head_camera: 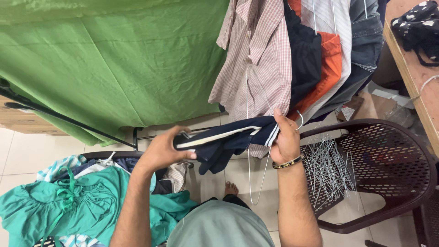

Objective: The person picks up various garments from a laundry basket, places each onto a wire hanger, and hangs them on a clothing rack. Items handled include shorts, a shirt, and a t-shirt. The person repeats this process for several pieces of clothing.

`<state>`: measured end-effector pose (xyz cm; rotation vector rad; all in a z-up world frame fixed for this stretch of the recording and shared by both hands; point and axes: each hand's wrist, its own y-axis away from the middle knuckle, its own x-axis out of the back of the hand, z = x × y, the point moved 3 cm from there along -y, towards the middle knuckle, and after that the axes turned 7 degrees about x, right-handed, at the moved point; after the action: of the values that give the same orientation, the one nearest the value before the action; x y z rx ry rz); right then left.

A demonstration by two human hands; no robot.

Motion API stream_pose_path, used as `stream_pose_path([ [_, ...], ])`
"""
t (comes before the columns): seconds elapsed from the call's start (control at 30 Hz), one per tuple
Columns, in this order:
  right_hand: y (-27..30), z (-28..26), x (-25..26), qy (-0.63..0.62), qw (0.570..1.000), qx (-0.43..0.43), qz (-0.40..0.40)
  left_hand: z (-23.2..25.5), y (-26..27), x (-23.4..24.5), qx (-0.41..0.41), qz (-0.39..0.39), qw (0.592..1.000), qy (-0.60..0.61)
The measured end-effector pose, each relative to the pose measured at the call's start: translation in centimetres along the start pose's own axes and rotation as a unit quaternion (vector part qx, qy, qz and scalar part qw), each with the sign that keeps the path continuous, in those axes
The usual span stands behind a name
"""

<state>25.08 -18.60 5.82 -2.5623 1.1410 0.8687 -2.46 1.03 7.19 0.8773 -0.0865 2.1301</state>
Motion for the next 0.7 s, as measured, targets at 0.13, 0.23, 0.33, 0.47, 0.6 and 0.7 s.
stream_pose_path([
  [0.13, 0.1, 0.5, -0.3, 0.047, 0.998, 0.033, -0.007, -1.3, 0.0, -0.2, 0.059, 0.025, 0.995, 0.072],
  [0.23, 0.4, 1.3, 0.1, 0.107, 0.994, 0.021, -0.004, -2.2, -0.4, -0.1, -0.025, 0.144, 0.965, 0.216],
  [0.33, 1.9, 2.8, 0.6, 0.206, 0.975, 0.050, -0.067, -1.9, -1.5, -0.3, 0.007, 0.269, 0.932, 0.243],
  [0.47, 3.5, 3.9, 0.8, 0.295, 0.949, 0.006, -0.108, 2.2, -1.7, 0.4, -0.046, 0.257, 0.939, 0.224],
  [0.6, 3.9, 2.7, -1.7, 0.396, 0.908, 0.050, -0.130, 7.3, 0.0, 1.9, -0.113, 0.264, 0.948, 0.139],
  [0.7, 4.3, 1.0, -4.9, 0.519, 0.822, 0.210, -0.104, 10.4, 1.1, 2.6, -0.134, 0.239, 0.951, 0.146],
])
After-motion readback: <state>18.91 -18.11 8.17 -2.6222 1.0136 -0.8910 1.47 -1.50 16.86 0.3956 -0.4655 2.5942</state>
